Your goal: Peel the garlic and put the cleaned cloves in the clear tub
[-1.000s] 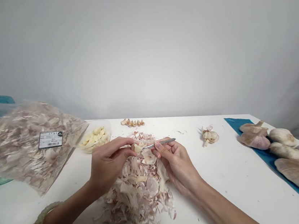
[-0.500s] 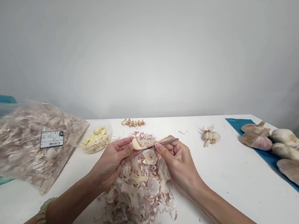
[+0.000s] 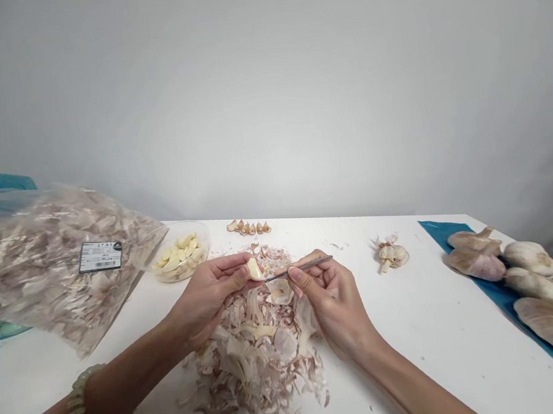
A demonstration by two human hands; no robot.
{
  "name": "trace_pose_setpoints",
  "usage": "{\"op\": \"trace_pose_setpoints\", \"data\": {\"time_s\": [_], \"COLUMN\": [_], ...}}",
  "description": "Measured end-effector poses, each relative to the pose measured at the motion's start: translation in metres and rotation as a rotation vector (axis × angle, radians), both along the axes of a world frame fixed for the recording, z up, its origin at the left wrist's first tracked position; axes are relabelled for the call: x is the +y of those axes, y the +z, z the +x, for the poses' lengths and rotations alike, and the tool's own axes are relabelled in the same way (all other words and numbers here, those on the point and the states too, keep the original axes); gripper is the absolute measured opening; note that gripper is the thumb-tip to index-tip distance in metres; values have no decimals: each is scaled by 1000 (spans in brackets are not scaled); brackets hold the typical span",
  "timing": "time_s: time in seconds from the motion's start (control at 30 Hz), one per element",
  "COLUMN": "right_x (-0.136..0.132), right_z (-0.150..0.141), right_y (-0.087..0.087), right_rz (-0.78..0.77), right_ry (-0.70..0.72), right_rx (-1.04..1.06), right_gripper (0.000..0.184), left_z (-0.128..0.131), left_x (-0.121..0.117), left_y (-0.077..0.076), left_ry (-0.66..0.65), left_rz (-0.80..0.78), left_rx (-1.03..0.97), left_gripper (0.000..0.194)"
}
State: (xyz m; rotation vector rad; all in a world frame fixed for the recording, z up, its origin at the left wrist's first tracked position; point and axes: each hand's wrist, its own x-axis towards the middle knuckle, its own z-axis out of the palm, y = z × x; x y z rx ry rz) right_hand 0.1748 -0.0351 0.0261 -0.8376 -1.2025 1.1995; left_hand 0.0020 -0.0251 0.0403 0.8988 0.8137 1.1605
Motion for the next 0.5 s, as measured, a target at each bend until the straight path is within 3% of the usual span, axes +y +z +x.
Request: {"op": "trace_pose_setpoints", "data": {"time_s": [0.33, 0.5], "right_x": [3, 6], "right_z": [5, 6], "right_y": [4, 6], "right_rz": [87, 28], "right_ry": [65, 13], "right_rx": [-57, -10], "right_gripper": [8, 12], "left_z": [-3, -6], "left_x": [4, 4], "left_y": [-4, 2], "left_ry": [-73, -157], "left_rz": [-51, 95], "left_rx": [48, 116], "left_gripper": [41, 46]}}
